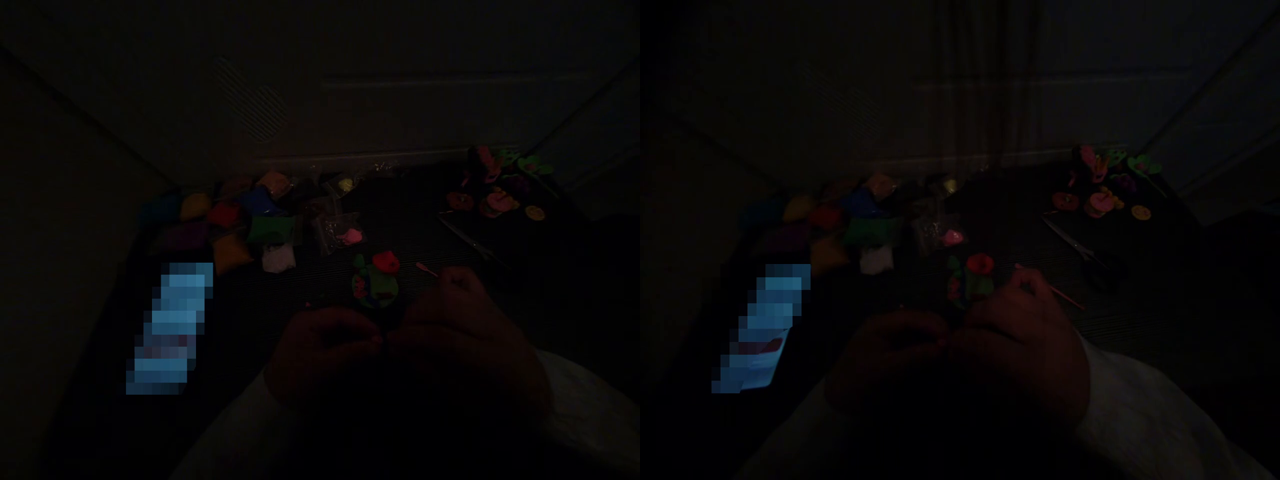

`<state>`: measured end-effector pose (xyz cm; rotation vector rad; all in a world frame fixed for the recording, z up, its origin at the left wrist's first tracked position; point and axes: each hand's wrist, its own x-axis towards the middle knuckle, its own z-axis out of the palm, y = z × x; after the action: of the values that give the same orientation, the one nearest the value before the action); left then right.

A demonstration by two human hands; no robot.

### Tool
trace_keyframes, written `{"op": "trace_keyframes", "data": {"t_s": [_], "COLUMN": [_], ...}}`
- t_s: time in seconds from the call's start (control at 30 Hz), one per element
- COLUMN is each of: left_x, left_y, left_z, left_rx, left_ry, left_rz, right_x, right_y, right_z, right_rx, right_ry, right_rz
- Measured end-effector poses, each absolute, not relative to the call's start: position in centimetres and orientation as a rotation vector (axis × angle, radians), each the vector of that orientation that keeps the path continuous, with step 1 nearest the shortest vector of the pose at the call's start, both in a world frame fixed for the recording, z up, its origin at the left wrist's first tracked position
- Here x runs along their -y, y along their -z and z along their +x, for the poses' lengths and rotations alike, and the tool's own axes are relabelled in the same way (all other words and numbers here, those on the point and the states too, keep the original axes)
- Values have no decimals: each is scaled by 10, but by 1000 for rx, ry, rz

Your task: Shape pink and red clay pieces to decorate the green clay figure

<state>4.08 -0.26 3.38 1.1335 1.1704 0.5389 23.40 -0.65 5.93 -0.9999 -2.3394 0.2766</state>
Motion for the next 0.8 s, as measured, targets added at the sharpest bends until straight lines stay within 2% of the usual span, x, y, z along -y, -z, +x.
{"op": "trace_keyframes", "data": {"t_s": [0.57, 0.67, 0.8], "left_x": [-1, -2, -4], "left_y": [-29, -23, -13], "left_z": [37, 31, 29], "left_rx": [-1174, -1333, -1562], "left_ry": [-509, -565, -634], "left_rz": [1159, 1319, 1831], "right_x": [4, 3, 2], "right_y": [-44, -39, -27], "right_z": [232, 233, 233], "right_rx": [2332, 2323, 2312], "right_ry": [-212, -170, -123], "right_rz": [-990, -1040, -1155]}}
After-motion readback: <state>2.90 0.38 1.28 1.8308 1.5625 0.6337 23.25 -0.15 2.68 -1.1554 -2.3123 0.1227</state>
